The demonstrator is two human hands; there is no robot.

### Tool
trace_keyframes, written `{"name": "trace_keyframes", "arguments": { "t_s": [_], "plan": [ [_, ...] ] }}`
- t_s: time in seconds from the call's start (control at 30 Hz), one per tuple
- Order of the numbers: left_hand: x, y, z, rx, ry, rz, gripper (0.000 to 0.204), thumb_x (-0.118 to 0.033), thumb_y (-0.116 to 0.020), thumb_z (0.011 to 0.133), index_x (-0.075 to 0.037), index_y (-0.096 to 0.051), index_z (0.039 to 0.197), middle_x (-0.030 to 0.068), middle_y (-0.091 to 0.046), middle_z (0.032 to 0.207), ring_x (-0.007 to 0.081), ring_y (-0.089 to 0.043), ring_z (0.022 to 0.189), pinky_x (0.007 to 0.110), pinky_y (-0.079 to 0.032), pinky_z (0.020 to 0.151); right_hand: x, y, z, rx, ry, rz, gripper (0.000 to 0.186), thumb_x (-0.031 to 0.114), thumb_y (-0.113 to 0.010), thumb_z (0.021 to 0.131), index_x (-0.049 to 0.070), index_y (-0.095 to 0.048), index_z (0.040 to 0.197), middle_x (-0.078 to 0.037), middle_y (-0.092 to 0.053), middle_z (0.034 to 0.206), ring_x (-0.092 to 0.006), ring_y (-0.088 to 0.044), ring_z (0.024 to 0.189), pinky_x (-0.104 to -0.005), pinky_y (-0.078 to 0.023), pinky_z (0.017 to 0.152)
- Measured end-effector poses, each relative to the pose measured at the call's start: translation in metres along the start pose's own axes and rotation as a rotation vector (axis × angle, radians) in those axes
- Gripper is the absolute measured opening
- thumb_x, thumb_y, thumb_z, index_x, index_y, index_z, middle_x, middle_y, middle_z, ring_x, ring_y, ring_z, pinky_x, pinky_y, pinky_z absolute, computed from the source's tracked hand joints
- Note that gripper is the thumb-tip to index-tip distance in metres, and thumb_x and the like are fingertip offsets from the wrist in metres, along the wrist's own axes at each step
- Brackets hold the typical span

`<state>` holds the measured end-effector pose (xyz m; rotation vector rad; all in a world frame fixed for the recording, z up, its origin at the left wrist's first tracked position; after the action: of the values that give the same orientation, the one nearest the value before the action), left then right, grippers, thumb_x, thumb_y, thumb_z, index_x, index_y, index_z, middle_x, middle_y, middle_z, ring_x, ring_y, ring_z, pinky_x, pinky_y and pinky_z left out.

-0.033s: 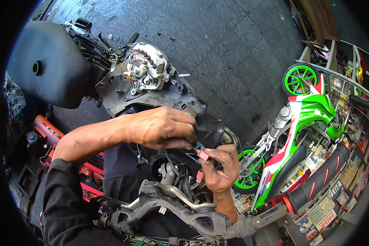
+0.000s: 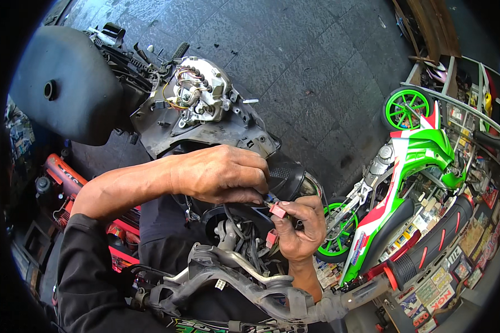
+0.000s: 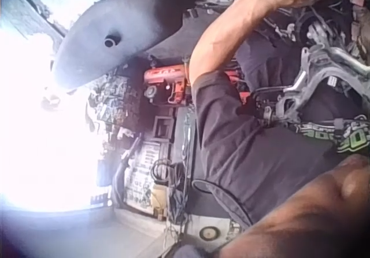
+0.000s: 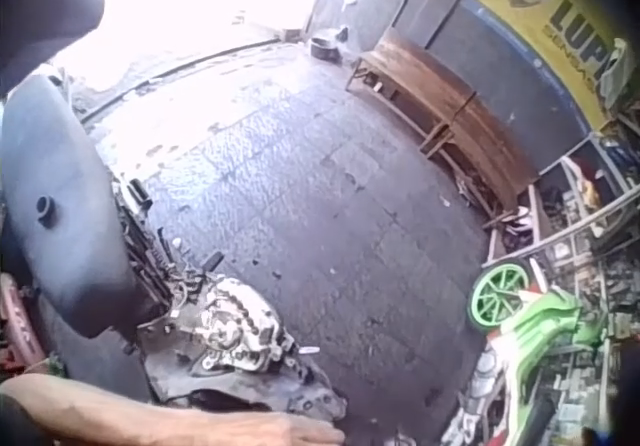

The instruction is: The recorder is repairing wiring and reassembling the headlight housing on a motorcycle.

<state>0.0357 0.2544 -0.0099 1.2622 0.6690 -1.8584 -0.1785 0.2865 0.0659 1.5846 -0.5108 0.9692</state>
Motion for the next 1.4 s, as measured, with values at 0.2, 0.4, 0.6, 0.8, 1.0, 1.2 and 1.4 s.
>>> {"name": "trace_keyframes", "arguments": {
  "t_s": [0.2, 0.4, 0.6, 0.8, 1.0, 1.2, 1.4],
  "plan": [
    [-0.006, -0.008, 0.000, -0.097, -0.005, -0.075, 0.019, -0.011, -0.073, 0.086, -0.001, -0.062, 0.097, 0.0122, -0.059, 0.087, 0.0336, -0.063, 0.082, 0.043, -0.050, 0.068, -0.012, -0.003, -0.019, -0.093, -0.159, 0.231, 0.024, 0.021, -0.080, 0.083, 0.004, -0.066, 0.093, -0.006, -0.058, 0.086, -0.0131, -0.054, 0.071, -0.0260, -0.044, 0.064],
    [-0.006, -0.009, 0.001, -0.108, 0.046, -0.168, 0.018, -0.013, -0.074, 0.086, -0.002, -0.064, 0.096, 0.0119, -0.061, 0.089, 0.0334, -0.065, 0.084, 0.043, -0.051, 0.069, -0.014, -0.015, -0.027, -0.183, -0.345, 0.591, 0.030, 0.027, -0.078, 0.087, 0.004, -0.062, 0.098, -0.005, -0.048, 0.095, -0.0069, -0.047, 0.060, -0.0203, -0.037, 0.049],
    [-0.012, -0.009, 0.002, -0.098, 0.100, -0.138, 0.020, -0.014, -0.074, 0.082, 0.001, -0.062, 0.087, 0.0153, -0.061, 0.085, 0.0388, -0.065, 0.084, 0.047, -0.050, 0.071, -0.022, -0.014, -0.025, -0.091, -0.275, 0.711, 0.015, 0.015, -0.068, 0.095, 0.004, -0.060, 0.101, -0.003, -0.041, 0.092, -0.0051, -0.037, 0.053, -0.0206, -0.030, 0.043],
    [-0.011, -0.011, 0.009, -0.076, 0.090, -0.136, 0.016, -0.013, -0.075, 0.083, -0.001, -0.065, 0.088, 0.0118, -0.059, 0.085, 0.0336, -0.066, 0.082, 0.043, -0.051, 0.066, -0.016, -0.014, -0.021, -0.114, -0.298, 0.700, 0.015, 0.015, -0.069, 0.094, 0.003, -0.060, 0.099, -0.003, -0.042, 0.092, -0.0053, -0.039, 0.056, -0.0202, -0.031, 0.043],
    [-0.008, -0.011, 0.014, -0.041, 0.120, -0.210, 0.019, -0.014, -0.076, 0.083, 0.000, -0.064, 0.085, 0.0119, -0.061, 0.082, 0.0316, -0.065, 0.080, 0.042, -0.050, 0.068, -0.013, -0.009, -0.019, -0.130, -0.321, 0.537, 0.023, 0.022, -0.077, 0.087, 0.003, -0.064, 0.092, -0.004, -0.052, 0.087, -0.0073, -0.050, 0.063, -0.0198, -0.040, 0.054],
    [-0.007, -0.006, 0.012, 0.051, 0.258, -0.283, 0.025, -0.017, -0.078, 0.084, 0.000, -0.072, 0.101, 0.0123, -0.067, 0.089, 0.0280, -0.066, 0.087, 0.039, -0.051, 0.073, -0.012, -0.008, -0.022, -0.131, -0.343, 0.510, 0.024, 0.022, -0.079, 0.084, 0.003, -0.066, 0.090, -0.005, -0.055, 0.087, -0.0103, -0.051, 0.072, -0.0233, -0.041, 0.063],
    [-0.005, -0.005, 0.015, 0.077, 0.253, -0.340, 0.019, -0.014, -0.076, 0.086, -0.001, -0.072, 0.098, 0.0116, -0.067, 0.089, 0.0279, -0.066, 0.089, 0.039, -0.051, 0.073, -0.011, -0.009, -0.021, -0.138, -0.358, 0.508, 0.022, 0.021, -0.079, 0.083, 0.004, -0.067, 0.089, -0.005, -0.059, 0.084, -0.0128, -0.051, 0.079, -0.0255, -0.040, 0.070]
  ]
}}
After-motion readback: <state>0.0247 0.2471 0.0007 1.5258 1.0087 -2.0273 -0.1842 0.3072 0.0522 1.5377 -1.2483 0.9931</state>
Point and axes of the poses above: each hand's wrist, its own z-axis towards the middle knuckle, its own y-axis out of the back of the hand, x = y × z, the point moved 2 cm from there along z, towards the middle knuckle
